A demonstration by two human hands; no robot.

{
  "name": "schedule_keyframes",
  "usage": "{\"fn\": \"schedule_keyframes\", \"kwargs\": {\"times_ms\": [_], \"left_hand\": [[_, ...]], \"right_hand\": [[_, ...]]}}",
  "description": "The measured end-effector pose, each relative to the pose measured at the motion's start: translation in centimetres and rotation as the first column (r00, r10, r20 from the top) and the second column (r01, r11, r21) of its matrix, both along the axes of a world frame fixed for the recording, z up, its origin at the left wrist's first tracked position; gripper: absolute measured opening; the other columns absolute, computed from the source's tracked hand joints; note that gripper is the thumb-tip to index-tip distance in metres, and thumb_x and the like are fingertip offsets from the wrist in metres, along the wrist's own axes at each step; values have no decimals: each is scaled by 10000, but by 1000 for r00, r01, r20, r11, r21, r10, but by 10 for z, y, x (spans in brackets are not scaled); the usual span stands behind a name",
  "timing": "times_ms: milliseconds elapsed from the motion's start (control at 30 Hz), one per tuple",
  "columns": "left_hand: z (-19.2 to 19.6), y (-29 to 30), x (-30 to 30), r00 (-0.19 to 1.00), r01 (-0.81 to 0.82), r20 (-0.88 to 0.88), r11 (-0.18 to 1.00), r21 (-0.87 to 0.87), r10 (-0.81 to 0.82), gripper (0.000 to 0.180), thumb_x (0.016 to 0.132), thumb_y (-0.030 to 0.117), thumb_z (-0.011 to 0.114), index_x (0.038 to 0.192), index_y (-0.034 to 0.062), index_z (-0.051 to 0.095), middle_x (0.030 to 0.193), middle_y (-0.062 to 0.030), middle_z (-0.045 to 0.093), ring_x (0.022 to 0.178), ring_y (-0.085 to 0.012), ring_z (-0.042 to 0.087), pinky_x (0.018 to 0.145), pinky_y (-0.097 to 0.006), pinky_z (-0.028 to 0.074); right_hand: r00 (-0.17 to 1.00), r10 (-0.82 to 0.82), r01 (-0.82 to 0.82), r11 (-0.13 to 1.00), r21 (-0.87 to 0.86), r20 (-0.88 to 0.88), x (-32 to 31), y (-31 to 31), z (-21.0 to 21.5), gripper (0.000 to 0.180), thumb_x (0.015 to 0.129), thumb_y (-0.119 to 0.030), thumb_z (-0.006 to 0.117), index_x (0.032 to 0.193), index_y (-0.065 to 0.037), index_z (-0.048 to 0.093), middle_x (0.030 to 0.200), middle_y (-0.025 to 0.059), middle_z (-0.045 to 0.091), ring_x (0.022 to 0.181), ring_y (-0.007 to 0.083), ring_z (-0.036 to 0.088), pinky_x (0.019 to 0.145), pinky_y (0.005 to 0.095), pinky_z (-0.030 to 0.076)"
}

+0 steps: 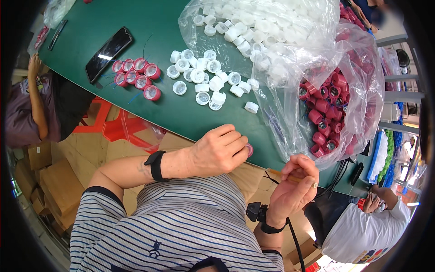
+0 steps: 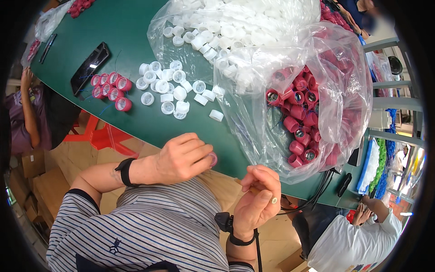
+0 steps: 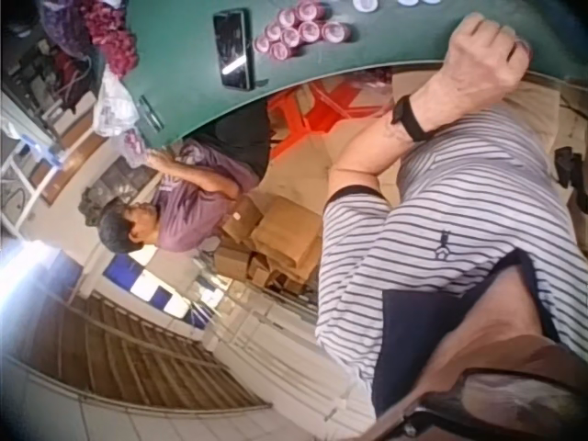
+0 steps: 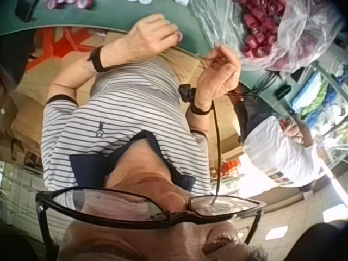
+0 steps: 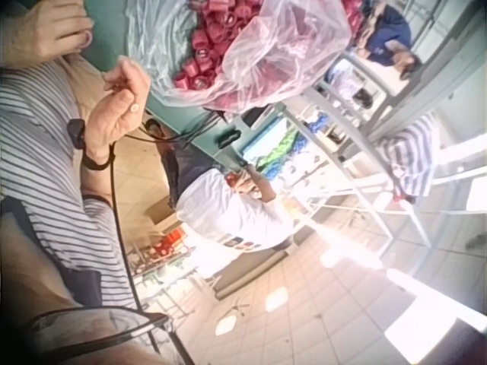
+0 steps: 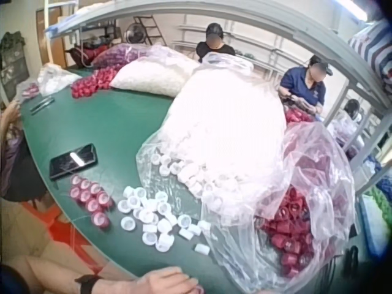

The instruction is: Assembling plastic components into bottle caps using a wooden pick to press inserts into place.

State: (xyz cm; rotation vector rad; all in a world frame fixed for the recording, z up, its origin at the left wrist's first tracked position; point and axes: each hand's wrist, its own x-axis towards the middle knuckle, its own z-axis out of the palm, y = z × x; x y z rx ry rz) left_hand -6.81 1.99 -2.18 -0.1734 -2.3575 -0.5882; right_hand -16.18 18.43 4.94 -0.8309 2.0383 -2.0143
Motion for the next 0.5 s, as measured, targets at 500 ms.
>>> {"fn": "schedule_keyframes", "kwargs": {"times_ms": [500], "left_hand": [[-1,1,-1,994,-68,105,930,361,32,445,591,108,855,929,44,572,852,-97,598,763,-276,595,699,-381,489]], "right_hand": [[967,140,-42,912,-408,214,3,-31,-6,474,1067,-439,330,983,-25,543,503,-59,225,440,65,193,452,263,174]]}}
